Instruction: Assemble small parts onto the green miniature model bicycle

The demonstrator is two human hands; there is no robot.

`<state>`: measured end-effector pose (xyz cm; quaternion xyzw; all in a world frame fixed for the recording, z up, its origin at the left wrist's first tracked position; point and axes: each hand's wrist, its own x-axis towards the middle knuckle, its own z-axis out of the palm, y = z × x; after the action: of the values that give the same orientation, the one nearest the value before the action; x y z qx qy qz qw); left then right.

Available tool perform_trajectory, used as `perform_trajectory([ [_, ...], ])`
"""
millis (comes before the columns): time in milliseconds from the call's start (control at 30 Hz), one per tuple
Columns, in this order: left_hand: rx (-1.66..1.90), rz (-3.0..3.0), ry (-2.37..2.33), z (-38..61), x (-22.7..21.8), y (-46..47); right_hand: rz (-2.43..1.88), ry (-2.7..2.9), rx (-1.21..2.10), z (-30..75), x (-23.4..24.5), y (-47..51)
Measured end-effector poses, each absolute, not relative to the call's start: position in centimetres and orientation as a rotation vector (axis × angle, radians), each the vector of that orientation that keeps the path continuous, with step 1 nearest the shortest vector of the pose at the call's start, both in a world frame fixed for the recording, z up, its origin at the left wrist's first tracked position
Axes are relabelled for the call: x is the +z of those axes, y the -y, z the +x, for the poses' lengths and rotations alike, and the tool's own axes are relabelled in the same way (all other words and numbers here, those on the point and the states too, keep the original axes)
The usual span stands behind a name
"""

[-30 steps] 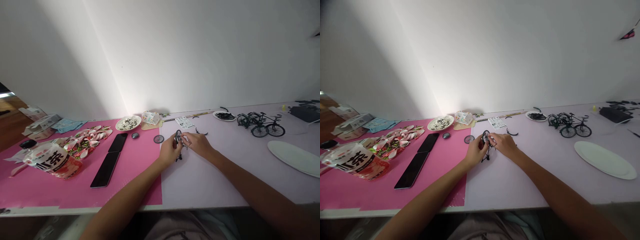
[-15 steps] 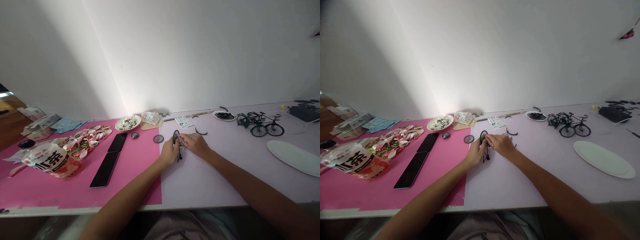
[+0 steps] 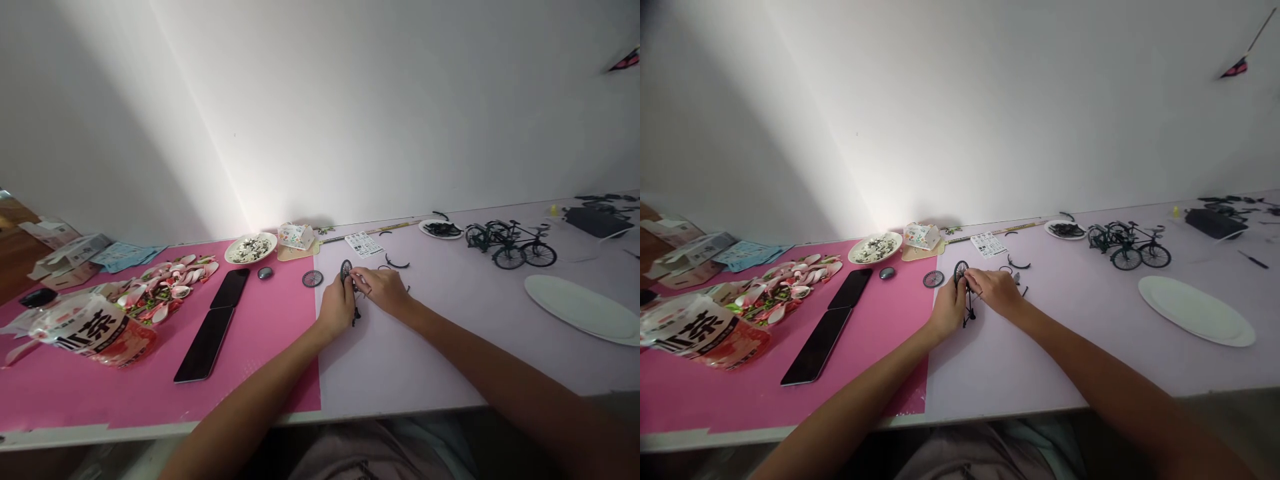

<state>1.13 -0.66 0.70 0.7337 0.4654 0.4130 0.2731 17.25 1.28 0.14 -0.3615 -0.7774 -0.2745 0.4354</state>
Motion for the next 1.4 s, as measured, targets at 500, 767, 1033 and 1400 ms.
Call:
perform_trajectory([
  [500, 0.888, 2.428, -1.546, 1.2, 1.6, 0.9, -1.09, 1.565, 0.178, 15.0, 1.1, 1.4],
  [767, 0.926, 2.313, -1.39, 0.9, 2.4, 1.6, -0.995, 1.863, -0.388, 17.7, 1.6, 0.3],
  [1033, 0.961, 2.209, -1.096, 0.9, 2.1, 1.0, -0.845, 2.102, -0.558, 20.1, 1.6, -1.6],
  [1400, 0.845, 2.312, -0.987, -1.4, 4.1, -0.2, -0.914, 2.05, -0.517, 19.7, 0.8, -1.9],
])
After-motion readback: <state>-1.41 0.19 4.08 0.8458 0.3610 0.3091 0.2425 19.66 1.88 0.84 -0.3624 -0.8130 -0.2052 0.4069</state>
